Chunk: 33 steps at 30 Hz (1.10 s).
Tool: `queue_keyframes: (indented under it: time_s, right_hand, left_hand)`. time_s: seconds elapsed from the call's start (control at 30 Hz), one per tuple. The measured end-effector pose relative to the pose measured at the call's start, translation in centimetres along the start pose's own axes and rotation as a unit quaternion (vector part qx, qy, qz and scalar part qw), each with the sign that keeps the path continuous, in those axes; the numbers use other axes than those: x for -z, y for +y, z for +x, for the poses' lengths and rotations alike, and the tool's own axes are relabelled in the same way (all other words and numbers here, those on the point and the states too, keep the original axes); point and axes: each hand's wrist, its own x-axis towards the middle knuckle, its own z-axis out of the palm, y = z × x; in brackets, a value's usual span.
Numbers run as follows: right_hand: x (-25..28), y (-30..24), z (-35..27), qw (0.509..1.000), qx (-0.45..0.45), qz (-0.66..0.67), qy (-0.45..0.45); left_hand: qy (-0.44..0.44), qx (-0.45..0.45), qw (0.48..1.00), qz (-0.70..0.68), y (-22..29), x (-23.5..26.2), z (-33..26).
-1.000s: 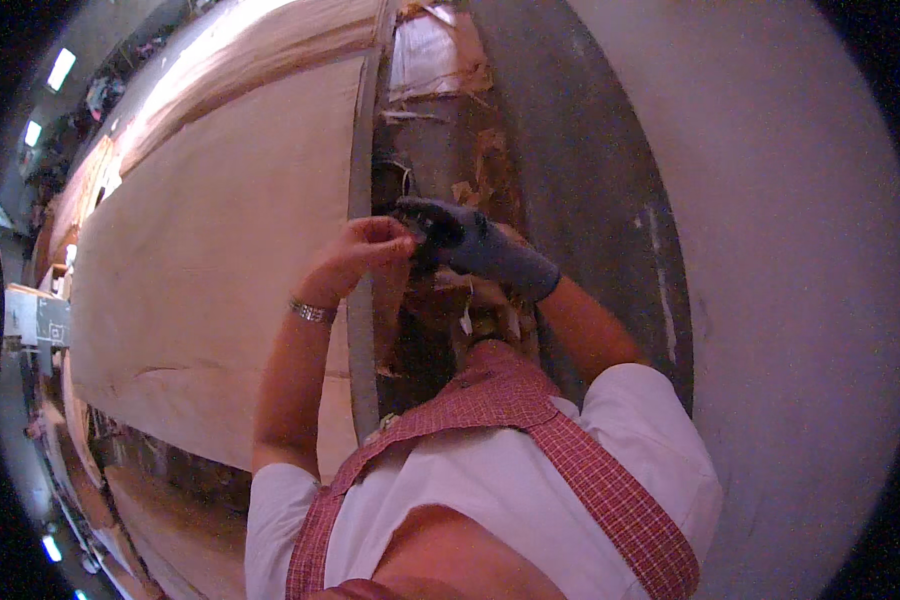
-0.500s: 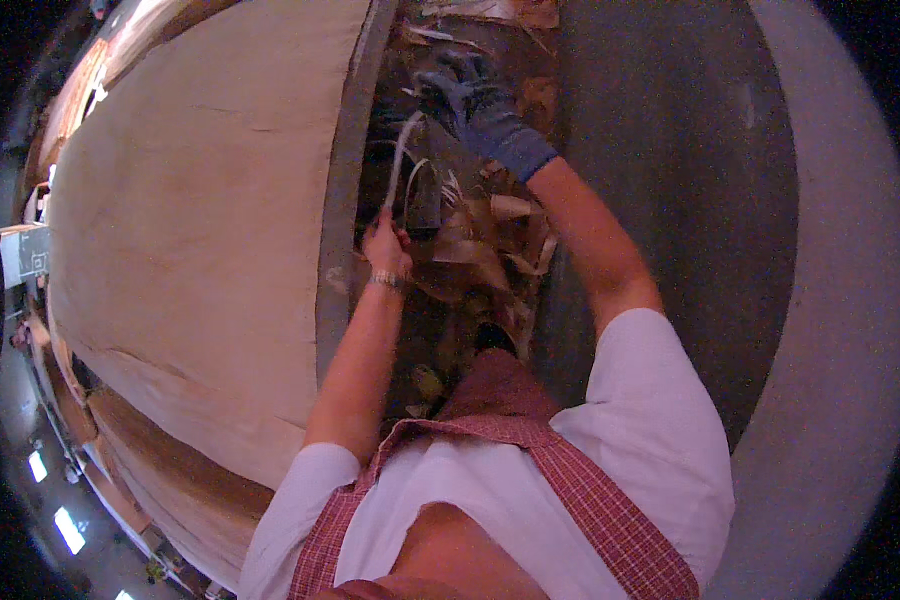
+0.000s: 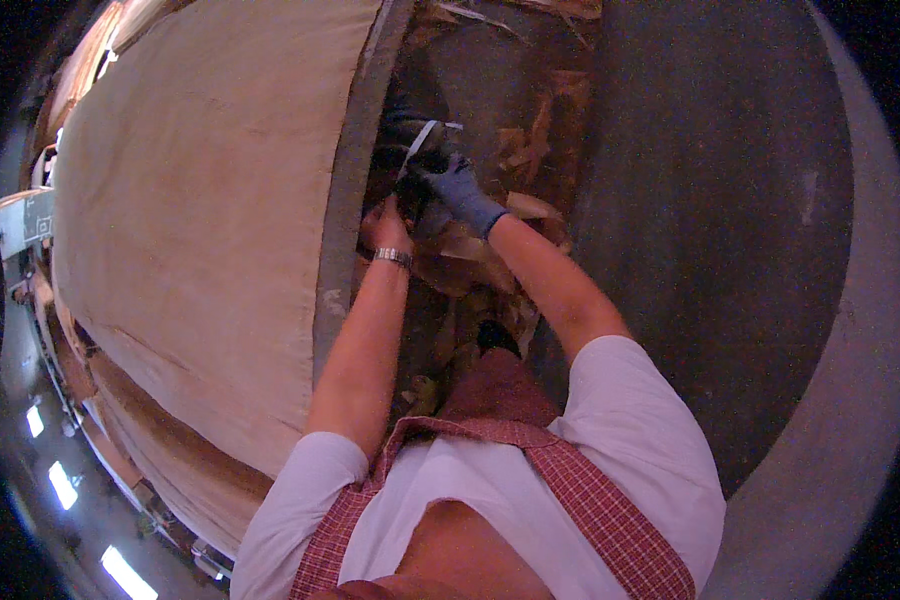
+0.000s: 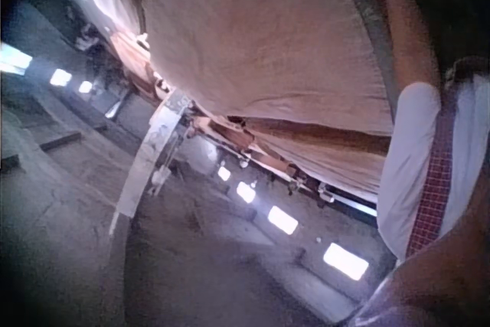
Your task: The person sorts and stacks large sheets of wood veneer, moving them from one pile to another on a metal table and onto the floor, while using a marking tool to mark or separate the sheets.
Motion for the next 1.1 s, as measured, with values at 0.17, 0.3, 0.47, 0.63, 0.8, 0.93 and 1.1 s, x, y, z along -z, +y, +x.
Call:
queue_keyframes:
  time_s: [0.17, 0.3, 0.47, 0.63, 0.8, 0.93, 1.1]
  right_hand:
    - [1.3, -1.6, 0.3, 0.997, 0.019, 0.056, -0.044]
    - [2.5, -3.7, -0.4, 0.999, 0.013, 0.022, -0.046]
    - [1.7, -3.4, -4.5, 0.992, -0.026, 0.122, -0.008]
    - [-4.5, -14.6, -26.9, 0.890, 0.265, 0.006, -0.371]
    - [-14.0, -13.3, -47.4, 0.715, 0.228, -0.003, -0.661]
    - [-18.1, -15.6, -46.6, 0.729, 0.074, -0.139, -0.666]
    - [-19.8, -18.2, -38.7, 0.760, 0.076, -0.274, -0.584]
  left_hand:
    - [-0.015, 0.090, 0.996, -0.012, -12.1, 16.8, -2.6]
    - [-0.007, 0.033, 0.907, 0.419, -25.7, 43.2, -12.2]
    - [-0.025, 0.169, 0.730, 0.662, -33.1, 56.7, -24.9]
    - [0.039, -0.024, 0.925, 0.376, -27.1, 52.3, -25.1]
    - [-0.021, -0.145, 0.980, 0.133, -16.1, 52.9, -25.3]
    - [0.030, -0.090, 0.993, -0.063, -13.9, 57.2, -21.0]
    - [0.035, -0.108, 0.990, -0.089, -11.0, 53.8, -16.2]
